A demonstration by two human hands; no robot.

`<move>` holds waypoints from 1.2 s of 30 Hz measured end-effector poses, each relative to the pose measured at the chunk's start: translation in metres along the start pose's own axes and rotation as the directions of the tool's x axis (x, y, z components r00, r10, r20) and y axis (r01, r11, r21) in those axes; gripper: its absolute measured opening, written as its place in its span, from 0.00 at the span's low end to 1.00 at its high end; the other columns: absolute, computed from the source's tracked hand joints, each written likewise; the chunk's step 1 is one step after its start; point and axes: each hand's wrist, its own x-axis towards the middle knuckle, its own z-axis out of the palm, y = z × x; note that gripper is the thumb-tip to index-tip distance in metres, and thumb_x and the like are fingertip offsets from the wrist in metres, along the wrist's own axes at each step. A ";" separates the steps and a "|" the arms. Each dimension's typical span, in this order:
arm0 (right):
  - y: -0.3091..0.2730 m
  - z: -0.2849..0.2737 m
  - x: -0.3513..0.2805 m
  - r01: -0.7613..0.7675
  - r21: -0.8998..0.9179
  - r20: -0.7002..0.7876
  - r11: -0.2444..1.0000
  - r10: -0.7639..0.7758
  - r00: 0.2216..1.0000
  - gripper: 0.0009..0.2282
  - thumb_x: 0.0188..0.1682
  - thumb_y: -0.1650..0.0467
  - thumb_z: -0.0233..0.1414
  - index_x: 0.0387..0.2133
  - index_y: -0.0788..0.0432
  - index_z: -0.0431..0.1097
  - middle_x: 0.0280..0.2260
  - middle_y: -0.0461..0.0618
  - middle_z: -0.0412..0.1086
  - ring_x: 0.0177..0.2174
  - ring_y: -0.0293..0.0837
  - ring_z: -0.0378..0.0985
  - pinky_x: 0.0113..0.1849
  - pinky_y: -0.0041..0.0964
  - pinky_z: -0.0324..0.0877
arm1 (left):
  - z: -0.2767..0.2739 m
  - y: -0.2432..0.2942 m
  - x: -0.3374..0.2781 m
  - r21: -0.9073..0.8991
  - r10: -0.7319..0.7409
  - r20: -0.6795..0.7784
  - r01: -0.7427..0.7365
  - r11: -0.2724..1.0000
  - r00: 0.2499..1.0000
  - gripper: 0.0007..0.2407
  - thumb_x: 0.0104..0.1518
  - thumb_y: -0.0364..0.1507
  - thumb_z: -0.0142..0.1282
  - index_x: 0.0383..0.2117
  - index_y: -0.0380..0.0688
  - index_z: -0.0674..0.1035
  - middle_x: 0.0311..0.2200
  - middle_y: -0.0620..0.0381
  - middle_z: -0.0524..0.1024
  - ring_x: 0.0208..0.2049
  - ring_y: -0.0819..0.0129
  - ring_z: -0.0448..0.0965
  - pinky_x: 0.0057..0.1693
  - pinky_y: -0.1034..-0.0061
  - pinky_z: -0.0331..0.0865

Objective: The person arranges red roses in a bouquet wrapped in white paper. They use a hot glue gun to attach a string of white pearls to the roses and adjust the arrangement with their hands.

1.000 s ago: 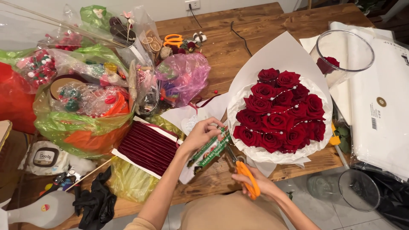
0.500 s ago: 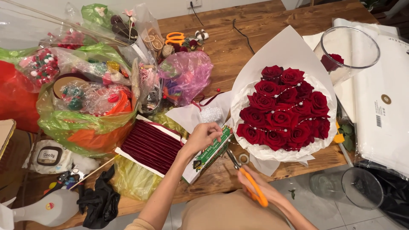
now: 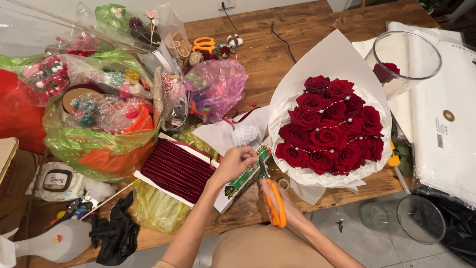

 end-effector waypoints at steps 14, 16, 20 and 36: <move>0.008 -0.013 0.008 0.103 -0.177 -0.033 0.979 -0.111 0.993 0.21 0.45 0.52 0.51 0.32 0.57 0.62 0.12 0.43 0.56 0.10 0.37 0.59 0.13 0.30 0.59 | 0.004 -0.017 0.003 0.112 -0.027 -0.104 0.039 0.993 0.994 0.05 0.61 0.27 0.56 0.28 0.44 0.79 0.23 0.59 0.83 0.25 0.75 0.81 0.41 0.77 0.74; 0.008 -0.023 0.009 0.005 -0.600 -0.098 0.800 -0.080 0.992 0.24 0.37 0.46 0.53 0.37 0.48 0.70 0.31 0.38 0.80 0.31 0.34 0.76 0.40 0.30 0.67 | 0.010 -0.033 0.008 0.491 0.193 -0.397 0.030 0.870 0.897 0.03 0.57 0.30 0.60 0.33 0.48 0.80 0.36 0.62 0.80 0.46 0.64 0.75 0.63 0.61 0.52; 0.077 -0.064 0.062 0.087 -0.807 -0.084 0.585 -0.259 0.962 0.27 0.39 0.48 0.60 0.40 0.51 0.61 0.36 0.45 0.78 0.37 0.51 0.80 0.39 0.42 0.68 | 0.034 -0.019 -0.004 0.240 0.162 -0.412 -0.064 0.969 0.897 0.07 0.56 0.16 0.53 0.36 0.35 0.82 0.37 0.46 0.84 0.17 0.74 0.75 0.26 0.90 0.74; 0.063 -0.097 0.048 0.204 -0.917 0.146 0.344 -0.186 0.972 0.19 0.48 0.61 0.52 0.53 0.43 0.61 0.54 0.43 0.57 0.51 0.53 0.59 0.47 0.51 0.63 | 0.118 -0.062 0.011 -0.725 -0.044 0.105 0.106 0.681 0.994 0.03 0.58 0.21 0.58 0.35 0.36 0.77 0.29 0.46 0.82 0.29 0.66 0.83 0.40 0.81 0.76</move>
